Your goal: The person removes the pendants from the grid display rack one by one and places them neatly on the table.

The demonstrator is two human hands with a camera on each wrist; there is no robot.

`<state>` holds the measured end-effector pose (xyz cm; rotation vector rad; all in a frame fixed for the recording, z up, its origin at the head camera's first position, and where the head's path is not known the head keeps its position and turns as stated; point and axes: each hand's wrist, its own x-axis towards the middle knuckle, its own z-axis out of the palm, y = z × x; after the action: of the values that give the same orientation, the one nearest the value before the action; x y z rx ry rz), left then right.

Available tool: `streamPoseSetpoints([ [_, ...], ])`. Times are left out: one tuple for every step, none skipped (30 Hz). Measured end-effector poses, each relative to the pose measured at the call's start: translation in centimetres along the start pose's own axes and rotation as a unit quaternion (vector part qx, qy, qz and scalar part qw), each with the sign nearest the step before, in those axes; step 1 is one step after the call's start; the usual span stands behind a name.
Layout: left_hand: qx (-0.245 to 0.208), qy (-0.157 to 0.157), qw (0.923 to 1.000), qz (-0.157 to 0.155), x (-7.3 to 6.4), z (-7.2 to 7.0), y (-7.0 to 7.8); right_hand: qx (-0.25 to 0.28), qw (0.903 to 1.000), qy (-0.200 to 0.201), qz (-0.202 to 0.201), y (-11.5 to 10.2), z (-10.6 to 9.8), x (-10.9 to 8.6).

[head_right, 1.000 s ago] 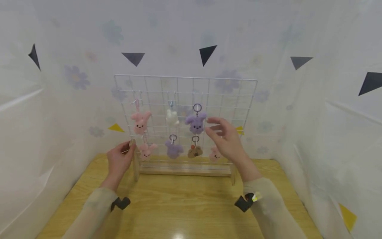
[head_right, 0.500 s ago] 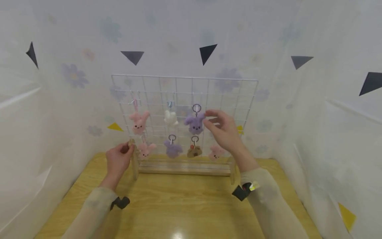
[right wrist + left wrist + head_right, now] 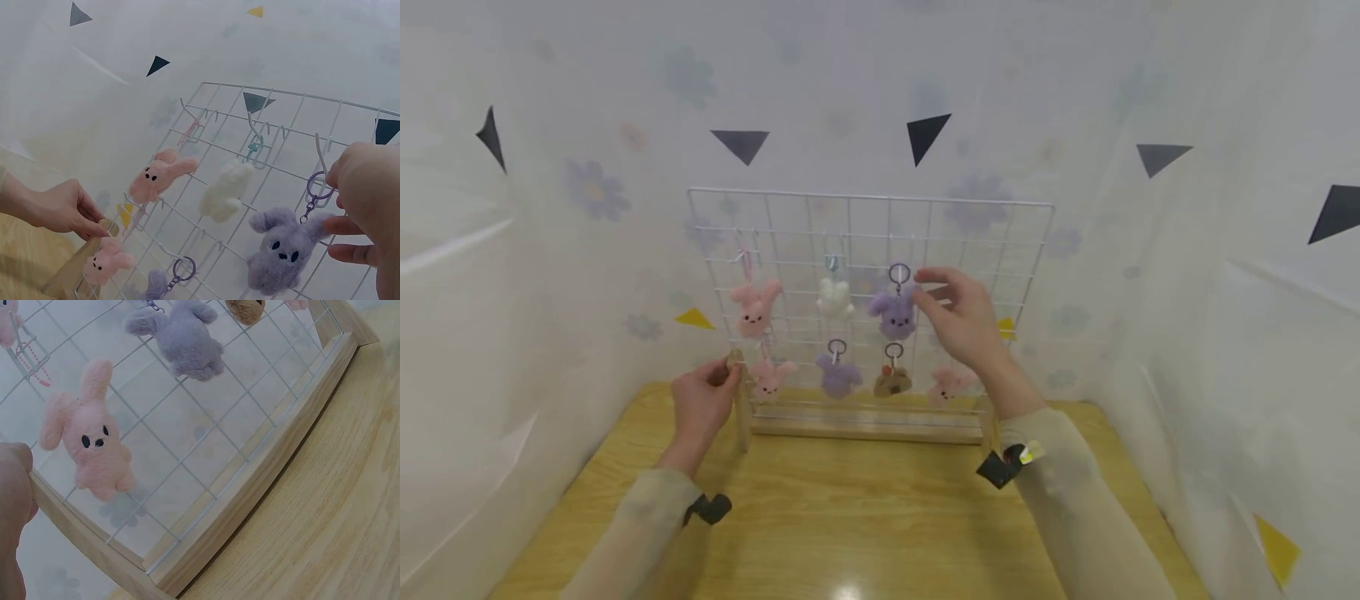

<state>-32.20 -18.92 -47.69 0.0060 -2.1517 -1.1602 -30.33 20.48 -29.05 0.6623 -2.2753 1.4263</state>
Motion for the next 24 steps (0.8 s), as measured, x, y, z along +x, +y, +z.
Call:
streamPoseSetpoints([
  [0.000, 0.001, 1.0000, 0.000, 0.0, 0.0, 0.0, 0.002, 1.0000, 0.002, 0.003, 0.0, 0.0, 0.1],
  [0.000, 0.001, 1.0000, 0.000, -0.1, 0.0, 0.0, 0.005, 1.0000, 0.003, 0.006, 0.0, 0.1, 0.3],
  [0.001, 0.002, 1.0000, 0.001, -0.1, 0.0, 0.0, 0.005, 0.9999, 0.004, 0.009, 0.0, 0.1, 0.3],
  [0.001, 0.003, 1.0000, 0.003, -0.1, 0.0, 0.0, 0.007, 0.9999, 0.006, 0.011, 0.0, 0.1, 0.4],
  [0.000, 0.004, 1.0000, 0.004, -0.1, 0.0, -0.1, 0.007, 0.9999, 0.008, 0.013, 0.0, 0.2, 0.5],
  [-0.001, 0.004, 1.0000, 0.005, -0.1, 0.0, -0.1, 0.007, 0.9998, 0.010, 0.016, 0.0, 0.2, 0.5],
  [-0.001, 0.005, 1.0000, 0.006, -0.1, 0.0, -0.1, 0.003, 0.9998, 0.010, 0.018, -0.1, 0.2, 0.6],
  [-0.002, 0.005, 1.0000, 0.007, -0.1, -0.1, -0.1, 0.000, 0.9998, 0.010, 0.019, -0.1, 0.3, 0.6],
  [-0.002, 0.006, 0.9999, 0.009, -0.1, -0.1, -0.2, -0.004, 0.9997, 0.011, 0.022, -0.1, 0.4, 0.7],
  [-0.003, 0.006, 0.9999, 0.009, -0.1, -0.1, -0.2, -0.009, 0.9996, 0.013, 0.024, -0.1, 0.5, 0.7],
  [-0.003, 0.006, 0.9999, 0.010, -0.1, -0.1, -0.2, -0.013, 0.9995, 0.014, 0.025, -0.1, 0.5, 0.8],
  [-0.003, 0.006, 0.9999, 0.010, -0.1, -0.1, -0.2, -0.016, 0.9994, 0.015, 0.027, -0.1, 0.6, 0.8],
  [-0.002, 0.005, 0.9999, 0.010, -0.2, -0.1, -0.1, -0.020, 0.9992, 0.018, 0.029, -0.1, 0.7, 0.9],
  [-0.003, 0.004, 0.9999, 0.010, -0.2, -0.1, -0.1, -0.022, 0.9990, 0.021, 0.032, 0.0, 0.9, 1.0],
  [-0.002, 0.004, 0.9999, 0.011, -0.2, 0.0, -0.1, -0.022, 0.9988, 0.024, 0.037, -0.1, 1.0, 1.0],
  [-0.001, 0.003, 0.9999, 0.011, -0.2, 0.0, -0.1, -0.024, 0.9984, 0.027, 0.043, -0.1, 1.2, 1.1],
  [-0.001, 0.003, 0.9999, 0.012, -0.2, 0.0, 0.0, -0.024, 0.9981, 0.029, 0.049, -0.1, 1.3, 1.1],
  [0.000, 0.004, 0.9999, 0.011, -0.2, 0.0, -0.1, -0.023, 0.9978, 0.032, 0.053, -0.1, 1.5, 1.2],
  [0.001, 0.005, 0.9999, 0.011, -0.2, 0.0, -0.1, -0.022, 0.9975, 0.035, 0.057, -0.1, 1.7, 1.2],
  [0.002, 0.007, 0.9999, 0.012, -0.2, 0.0, -0.1, -0.023, 0.9973, 0.037, 0.058, -0.1, 1.8, 1.3],
  [0.003, 0.009, 0.9999, 0.013, -0.2, 0.0, -0.2, -0.022, 0.9972, 0.042, 0.059, -0.2, 2.0, 1.3],
  [0.004, 0.010, 0.9999, 0.014, -0.2, 0.1, -0.2, -0.022, 0.9970, 0.047, 0.057, -0.2, 2.1, 1.4],
  [0.004, 0.011, 0.9998, 0.016, -0.2, 0.1, -0.2, -0.021, 0.9969, 0.053, 0.054, -0.2, 2.2, 1.4],
  [0.005, 0.011, 0.9997, 0.019, -0.1, 0.1, -0.2, -0.020, 0.9968, 0.059, 0.050, -0.3, 2.2, 1.4],
])
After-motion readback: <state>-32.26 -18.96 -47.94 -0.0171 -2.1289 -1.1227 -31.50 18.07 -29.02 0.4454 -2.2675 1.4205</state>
